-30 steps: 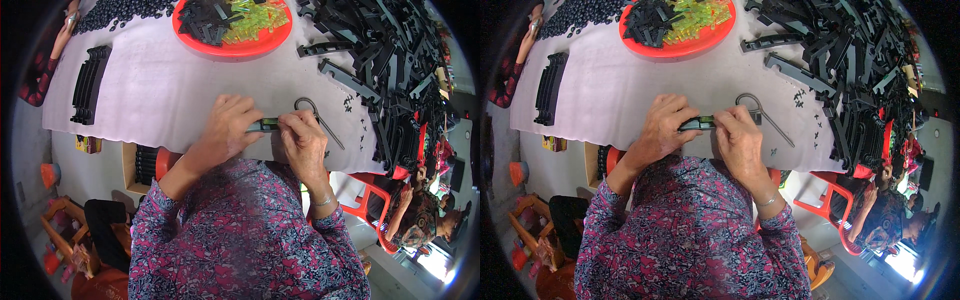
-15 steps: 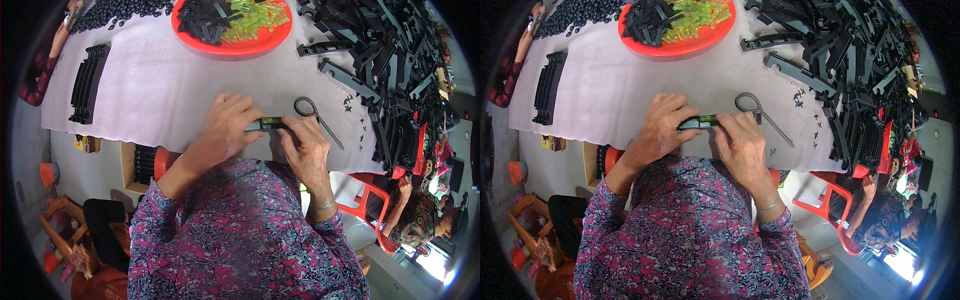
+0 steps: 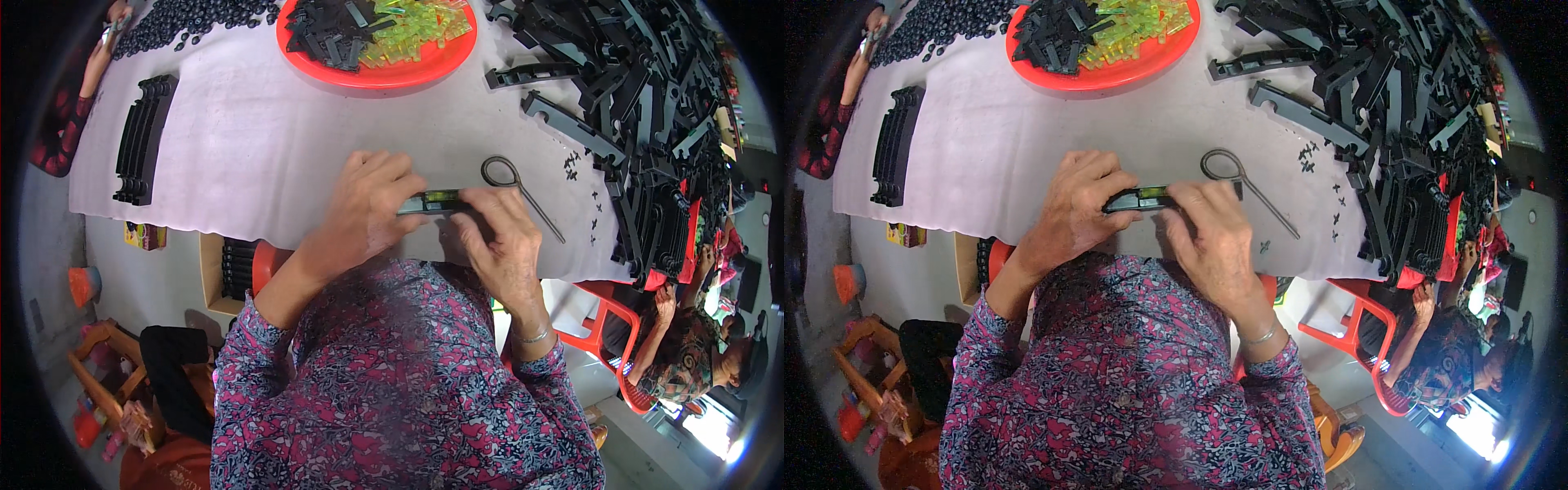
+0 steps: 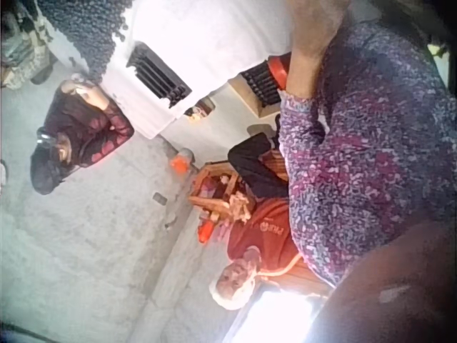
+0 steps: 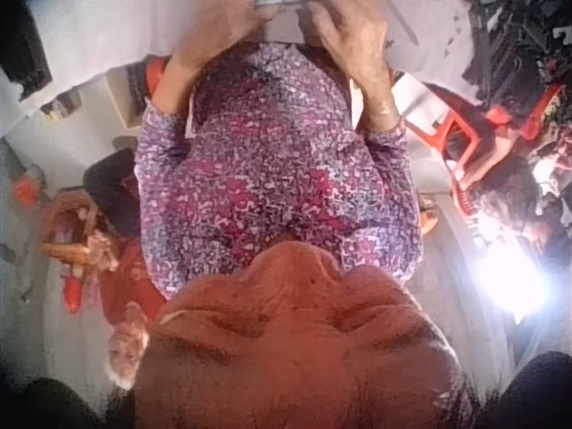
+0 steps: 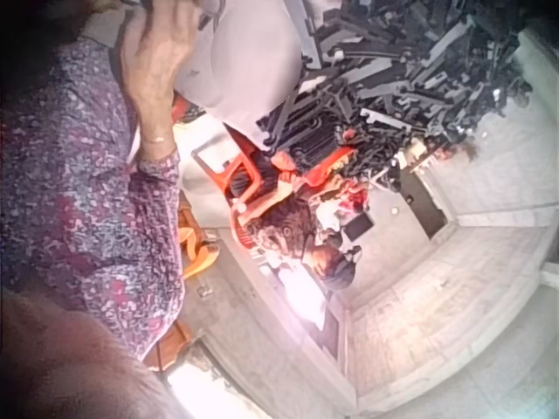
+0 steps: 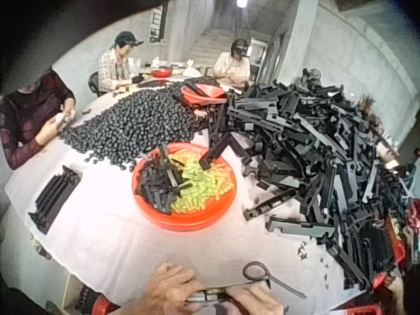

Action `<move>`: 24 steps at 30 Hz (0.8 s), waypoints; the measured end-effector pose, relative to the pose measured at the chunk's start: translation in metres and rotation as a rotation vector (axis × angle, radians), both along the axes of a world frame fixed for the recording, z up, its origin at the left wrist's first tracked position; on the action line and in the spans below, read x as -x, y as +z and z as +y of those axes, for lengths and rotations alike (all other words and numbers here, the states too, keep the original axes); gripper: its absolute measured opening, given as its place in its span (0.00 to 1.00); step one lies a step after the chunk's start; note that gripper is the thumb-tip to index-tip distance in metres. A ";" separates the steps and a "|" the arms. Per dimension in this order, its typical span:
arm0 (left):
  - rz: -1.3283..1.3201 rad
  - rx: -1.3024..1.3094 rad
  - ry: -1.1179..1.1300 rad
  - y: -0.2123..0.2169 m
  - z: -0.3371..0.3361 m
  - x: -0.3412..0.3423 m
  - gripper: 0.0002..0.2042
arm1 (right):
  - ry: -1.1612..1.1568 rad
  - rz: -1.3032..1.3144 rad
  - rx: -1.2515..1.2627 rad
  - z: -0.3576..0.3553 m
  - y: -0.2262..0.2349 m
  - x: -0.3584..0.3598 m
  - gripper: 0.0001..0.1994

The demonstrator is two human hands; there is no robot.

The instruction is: The person is assembling small plastic and metal components into a cartridge housing, likely for a printer toner or ink cartridge.

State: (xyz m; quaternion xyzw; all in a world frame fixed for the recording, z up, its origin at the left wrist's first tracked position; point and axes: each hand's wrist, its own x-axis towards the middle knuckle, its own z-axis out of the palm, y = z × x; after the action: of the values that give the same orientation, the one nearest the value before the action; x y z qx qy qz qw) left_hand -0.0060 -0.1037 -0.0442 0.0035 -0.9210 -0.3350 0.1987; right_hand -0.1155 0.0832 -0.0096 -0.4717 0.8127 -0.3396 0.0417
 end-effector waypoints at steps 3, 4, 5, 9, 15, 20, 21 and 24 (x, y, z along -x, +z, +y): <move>0.000 -0.013 0.042 0.005 0.002 0.003 0.20 | 0.007 0.034 -0.053 0.000 0.005 0.011 0.14; -0.019 0.005 0.023 0.005 0.002 0.004 0.19 | 0.023 0.060 -0.077 -0.001 0.006 0.016 0.14; -0.040 0.023 0.001 0.004 0.001 0.004 0.19 | 0.026 0.044 -0.050 -0.002 0.005 0.018 0.13; -0.055 0.069 0.013 0.006 0.002 0.008 0.18 | 0.192 0.159 -0.159 -0.017 0.014 0.037 0.10; -0.013 0.063 0.052 0.002 0.006 0.007 0.16 | 0.414 -0.080 -0.320 -0.043 0.008 0.053 0.10; 0.055 0.060 0.130 -0.004 0.015 0.000 0.17 | 0.466 -0.182 -0.373 -0.049 0.009 0.046 0.11; 0.058 0.054 0.147 -0.005 0.017 0.000 0.17 | 0.457 -0.253 -0.400 -0.050 0.011 0.048 0.11; 0.071 0.003 0.170 -0.004 0.020 0.000 0.18 | 0.433 -0.393 -0.444 -0.053 0.017 0.051 0.12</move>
State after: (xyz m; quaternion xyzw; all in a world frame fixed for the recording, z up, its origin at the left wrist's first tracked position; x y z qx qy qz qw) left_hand -0.0056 -0.0833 -0.0483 0.0695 -0.9102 -0.3154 0.2592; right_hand -0.1660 0.0302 0.0073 -0.5382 0.7243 -0.2222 0.3693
